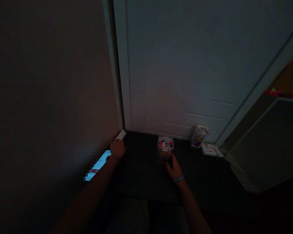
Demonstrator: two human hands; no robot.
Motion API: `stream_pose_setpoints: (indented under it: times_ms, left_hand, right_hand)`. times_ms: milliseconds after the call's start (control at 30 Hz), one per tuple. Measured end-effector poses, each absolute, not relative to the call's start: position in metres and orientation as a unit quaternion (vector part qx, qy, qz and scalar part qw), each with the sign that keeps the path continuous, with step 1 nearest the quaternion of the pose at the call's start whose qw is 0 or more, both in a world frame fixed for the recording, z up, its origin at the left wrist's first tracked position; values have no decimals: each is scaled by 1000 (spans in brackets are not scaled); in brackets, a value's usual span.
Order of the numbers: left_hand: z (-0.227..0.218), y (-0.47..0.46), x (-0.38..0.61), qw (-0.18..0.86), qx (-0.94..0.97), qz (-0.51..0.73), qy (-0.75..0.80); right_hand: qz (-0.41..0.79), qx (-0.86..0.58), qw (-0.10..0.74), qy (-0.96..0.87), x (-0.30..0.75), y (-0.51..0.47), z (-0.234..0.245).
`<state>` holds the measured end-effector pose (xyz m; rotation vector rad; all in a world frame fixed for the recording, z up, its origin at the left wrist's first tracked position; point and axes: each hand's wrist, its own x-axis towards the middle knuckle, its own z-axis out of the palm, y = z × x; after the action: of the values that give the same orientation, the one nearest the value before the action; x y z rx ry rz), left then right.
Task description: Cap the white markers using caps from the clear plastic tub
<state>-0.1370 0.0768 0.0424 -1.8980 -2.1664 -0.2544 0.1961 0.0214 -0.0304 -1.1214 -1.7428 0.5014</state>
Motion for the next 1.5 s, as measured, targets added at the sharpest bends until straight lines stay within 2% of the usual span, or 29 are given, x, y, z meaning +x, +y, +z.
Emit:
stream_pose_setpoints:
  times_ms: [367,967,1067,1200,1300,1400,1500]
  left_hand:
    - [36,79,-129,125,-665,-96,-730]
    - [25,61,-95,14,-668,-157,-728]
    - [31,53,-98,-30,-660,-238,-712]
    - [40,31,-96,-71,-621,-427,-653]
    - [44,11,-91,-88,-637,-489,-590]
    - [37,-6,-87,-92,-683,-464,-557]
    - [21,-16,-80,-69,-747,-423,-509]
  right_hand:
    - [219,-452,494,-710,195,20,-24]
    - [200,-469,546,-665,196,19,-18]
    - [170,-470,555,-664,196,19,-16]
    - [122,-471,578,-655,197,13,-8]
    - [107,-487,598,-628,198,5,1]
    - [156,-491,580,-631,201,-3,7]
    - [256,-448,510,-689,201,-7,7]
